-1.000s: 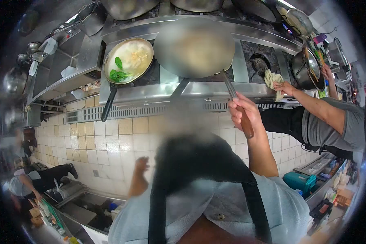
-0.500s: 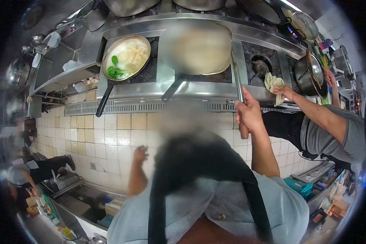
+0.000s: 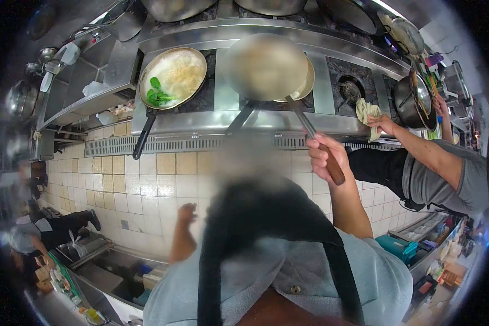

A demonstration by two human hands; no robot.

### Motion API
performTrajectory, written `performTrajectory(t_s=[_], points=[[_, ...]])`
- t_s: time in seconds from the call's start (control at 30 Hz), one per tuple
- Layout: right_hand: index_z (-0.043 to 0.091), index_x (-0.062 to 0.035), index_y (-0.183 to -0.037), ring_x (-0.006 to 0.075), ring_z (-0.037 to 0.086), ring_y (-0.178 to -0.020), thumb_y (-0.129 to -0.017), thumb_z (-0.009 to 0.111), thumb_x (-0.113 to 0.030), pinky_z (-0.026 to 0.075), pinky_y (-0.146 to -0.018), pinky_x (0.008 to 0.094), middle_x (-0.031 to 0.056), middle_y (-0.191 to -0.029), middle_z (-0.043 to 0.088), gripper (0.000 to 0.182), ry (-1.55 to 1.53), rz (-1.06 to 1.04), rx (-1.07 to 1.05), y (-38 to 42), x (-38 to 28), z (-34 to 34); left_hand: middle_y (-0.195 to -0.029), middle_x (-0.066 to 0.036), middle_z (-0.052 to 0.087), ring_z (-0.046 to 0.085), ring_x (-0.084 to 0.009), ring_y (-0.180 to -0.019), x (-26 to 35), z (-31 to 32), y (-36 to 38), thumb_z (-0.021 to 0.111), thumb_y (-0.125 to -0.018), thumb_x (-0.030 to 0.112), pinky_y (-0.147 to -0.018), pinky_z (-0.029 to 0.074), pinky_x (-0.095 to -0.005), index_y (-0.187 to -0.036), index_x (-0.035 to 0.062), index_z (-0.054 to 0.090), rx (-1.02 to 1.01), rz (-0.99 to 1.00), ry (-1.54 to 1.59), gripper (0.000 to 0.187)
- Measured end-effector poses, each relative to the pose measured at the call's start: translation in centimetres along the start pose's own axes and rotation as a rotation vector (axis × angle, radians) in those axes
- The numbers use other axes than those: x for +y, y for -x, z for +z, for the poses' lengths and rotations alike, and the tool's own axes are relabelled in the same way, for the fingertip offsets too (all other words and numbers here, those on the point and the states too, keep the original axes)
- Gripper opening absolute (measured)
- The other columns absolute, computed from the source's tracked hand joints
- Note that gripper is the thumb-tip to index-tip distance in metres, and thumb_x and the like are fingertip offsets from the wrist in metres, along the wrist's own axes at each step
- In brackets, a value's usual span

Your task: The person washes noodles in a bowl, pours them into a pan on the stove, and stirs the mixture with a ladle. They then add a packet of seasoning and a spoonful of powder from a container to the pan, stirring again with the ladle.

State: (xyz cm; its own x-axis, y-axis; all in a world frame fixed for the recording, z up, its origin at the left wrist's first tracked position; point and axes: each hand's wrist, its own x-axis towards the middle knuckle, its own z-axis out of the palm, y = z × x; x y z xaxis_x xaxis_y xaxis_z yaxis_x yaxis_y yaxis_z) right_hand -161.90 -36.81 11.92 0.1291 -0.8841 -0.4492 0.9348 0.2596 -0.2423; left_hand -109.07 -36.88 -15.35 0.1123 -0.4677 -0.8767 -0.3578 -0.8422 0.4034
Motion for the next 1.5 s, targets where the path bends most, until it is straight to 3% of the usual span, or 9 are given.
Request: performTrajectory(t_s=[0.1, 0.3, 0.67, 0.83, 0.93, 1.0, 1.1, 1.13, 1.5], points=[[0.049, -0.0079, -0.118, 0.0103, 0.048, -0.050, -0.094, 0.047, -0.010, 0.041, -0.038, 0.0241, 0.0051, -0.080, 0.051, 0.024, 0.168, -0.070, 0.026, 2.3, 0.5, 1.2, -0.112, -0.014, 0.062, 0.062, -0.0222, -0.075, -4.7, -2.1, -6.6, 0.065, -0.086, 0.034, -0.060, 0.049, -0.0362, -0.133, 0.0025, 0.046, -0.087, 0.286, -0.251, 0.060], [0.043, -0.0037, -0.130, 0.0098, 0.047, -0.043, -0.091, 0.052, -0.010, 0.040, -0.035, 0.0227, 0.0046, -0.073, 0.052, 0.041, 0.557, -0.297, 0.256, 4.9, 2.1, 3.8, -0.105, -0.011, 0.064, 0.062, -0.0215, -0.069, 2.7, -0.1, -0.5, 0.062, -0.089, 0.024, -0.051, 0.049, -0.0342, -0.128, 0.0072, 0.050, 0.021, -0.009, -0.015, 0.044], [0.035, -0.0030, -0.142, 0.0091, 0.049, -0.046, -0.086, 0.055, 0.000, 0.041, -0.041, 0.0250, 0.0013, -0.071, 0.053, 0.059, 1.059, -0.538, 0.495, -0.3, 2.9, 0.7, -0.107, -0.008, 0.062, 0.063, -0.0232, -0.079, 4.0, -0.6, -1.9, 0.065, -0.085, 0.036, -0.066, 0.048, -0.0378, -0.128, 0.0074, 0.051, -0.039, 0.062, 0.012, 0.053], [0.039, -0.0042, -0.139, 0.0110, 0.049, -0.046, -0.088, 0.056, -0.004, 0.041, -0.042, 0.0259, 0.0026, -0.072, 0.054, 0.054, 0.989, -0.379, 0.496, -2.0, 3.4, 1.7, -0.111, -0.009, 0.062, 0.062, -0.0224, -0.079, 3.3, -0.5, -0.9, 0.066, -0.085, 0.036, -0.066, 0.048, -0.0375, -0.128, 0.0072, 0.050, -0.035, 0.053, -0.004, 0.055], [0.047, -0.0051, -0.126, 0.0116, 0.050, -0.049, -0.090, 0.054, -0.009, 0.042, -0.041, 0.0251, 0.0032, -0.075, 0.053, 0.036, 0.637, -0.210, 0.288, -2.0, 2.5, 1.4, -0.108, -0.009, 0.064, 0.061, -0.0219, -0.066, 2.1, -0.3, -0.8, 0.061, -0.090, 0.023, -0.051, 0.047, -0.0337, -0.131, 0.0066, 0.047, -0.021, 0.003, 0.086, 0.047], [0.049, -0.0085, -0.113, 0.0115, 0.051, -0.052, -0.093, 0.052, -0.013, 0.042, -0.040, 0.0242, 0.0043, -0.077, 0.052, 0.020, 0.109, -0.045, 0.057, -1.4, 1.6, 1.2, -0.108, -0.010, 0.063, 0.061, -0.0223, -0.066, 1.4, -0.3, -0.4, 0.061, -0.090, 0.024, -0.051, 0.047, -0.0339, -0.130, 0.0062, 0.048, -0.004, -0.007, 0.050, 0.046], [0.049, -0.0117, -0.109, 0.0109, 0.051, -0.052, -0.094, 0.051, -0.012, 0.041, -0.039, 0.0232, 0.0050, -0.078, 0.051, 0.016, -0.006, -0.007, -0.052, -0.3, 1.3, 1.3, -0.107, -0.011, 0.063, 0.060, -0.0228, -0.065, 0.5, 0.0, 0.2, 0.061, -0.089, 0.027, -0.051, 0.047, -0.0348, -0.129, 0.0059, 0.050, 0.036, -0.011, -0.011, 0.046], [0.044, -0.0008, -0.128, 0.0090, 0.048, -0.051, -0.096, 0.044, -0.011, 0.043, -0.040, 0.0230, 0.0049, -0.081, 0.049, 0.033, 0.110, -0.056, -0.019, 0.3, 1.5, 1.7, -0.107, -0.011, 0.063, 0.060, -0.0229, -0.065, 0.3, -0.1, 0.3, 0.061, -0.090, 0.028, -0.051, 0.047, -0.0352, -0.130, 0.0059, 0.049, 0.006, -0.023, 0.010, 0.047], [0.038, -0.0022, -0.138, 0.0102, 0.049, -0.041, -0.088, 0.054, -0.006, 0.039, -0.036, 0.0232, 0.0045, -0.072, 0.055, 0.053, 0.797, -0.362, 0.331, 4.3, 2.9, 5.0, -0.108, -0.012, 0.063, 0.062, -0.0242, -0.066, 0.4, -0.7, -1.7, 0.055, -0.093, 0.023, -0.052, 0.049, -0.0364, -0.130, 0.0063, 0.048, -0.064, -0.017, 0.024, 0.041]])
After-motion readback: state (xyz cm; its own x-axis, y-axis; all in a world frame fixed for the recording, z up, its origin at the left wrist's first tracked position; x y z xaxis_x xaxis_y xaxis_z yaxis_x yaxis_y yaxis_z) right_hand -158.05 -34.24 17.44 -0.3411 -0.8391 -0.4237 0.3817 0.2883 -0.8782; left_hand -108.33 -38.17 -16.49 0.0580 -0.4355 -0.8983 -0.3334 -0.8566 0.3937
